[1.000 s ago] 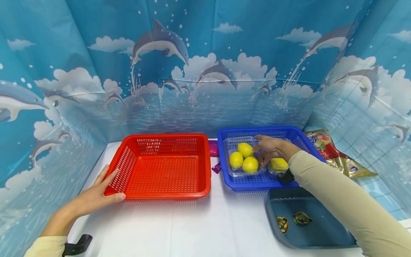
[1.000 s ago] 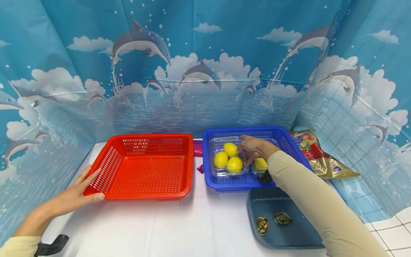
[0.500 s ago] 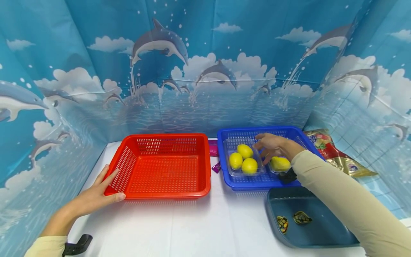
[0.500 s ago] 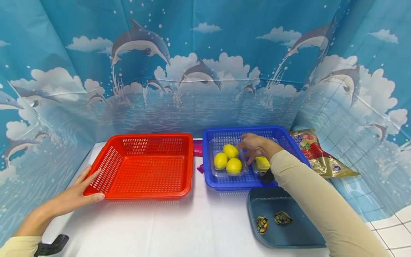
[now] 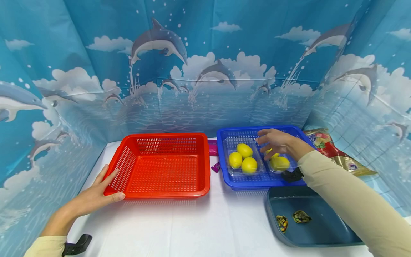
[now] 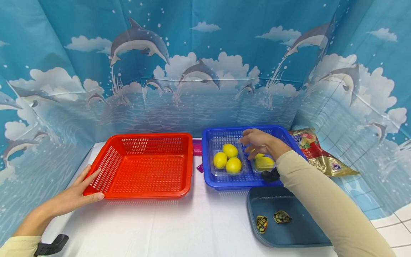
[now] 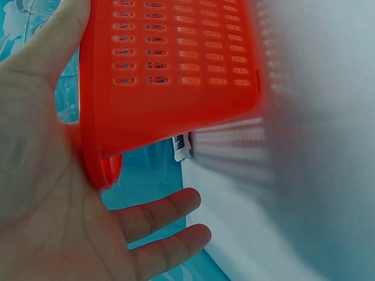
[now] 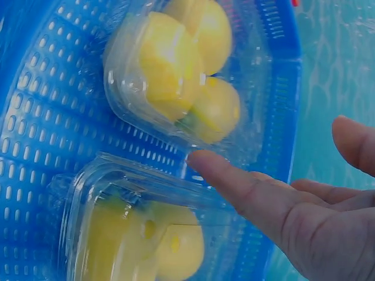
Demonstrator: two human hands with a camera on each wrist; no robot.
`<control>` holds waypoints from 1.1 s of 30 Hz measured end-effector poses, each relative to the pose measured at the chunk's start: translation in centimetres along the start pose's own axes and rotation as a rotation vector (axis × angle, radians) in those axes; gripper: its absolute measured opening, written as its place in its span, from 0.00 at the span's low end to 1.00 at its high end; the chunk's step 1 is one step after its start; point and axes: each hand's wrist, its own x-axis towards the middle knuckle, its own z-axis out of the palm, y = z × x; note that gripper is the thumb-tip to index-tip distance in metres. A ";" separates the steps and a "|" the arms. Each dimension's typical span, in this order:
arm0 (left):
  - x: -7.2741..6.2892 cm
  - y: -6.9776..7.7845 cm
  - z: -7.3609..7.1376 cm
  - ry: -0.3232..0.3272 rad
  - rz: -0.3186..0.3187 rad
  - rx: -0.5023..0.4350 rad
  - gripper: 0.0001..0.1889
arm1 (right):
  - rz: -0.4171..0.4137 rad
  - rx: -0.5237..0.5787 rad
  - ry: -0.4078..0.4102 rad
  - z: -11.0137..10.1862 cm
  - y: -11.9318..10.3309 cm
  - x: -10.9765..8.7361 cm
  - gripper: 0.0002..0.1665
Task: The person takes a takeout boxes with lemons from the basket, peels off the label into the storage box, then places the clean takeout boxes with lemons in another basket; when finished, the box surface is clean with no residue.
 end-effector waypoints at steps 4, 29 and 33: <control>-0.2 -0.1 0.1 0.003 -0.007 -0.007 0.55 | -0.047 0.048 0.004 -0.3 -0.1 -0.8 0.47; 1.0 1.7 -1.6 -0.004 0.042 0.152 0.59 | -0.221 -0.225 0.247 -3.2 2.6 -8.5 0.41; 1.4 2.5 -2.8 -0.032 0.024 0.195 0.59 | -0.203 -0.325 0.258 -3.2 3.1 -9.4 0.43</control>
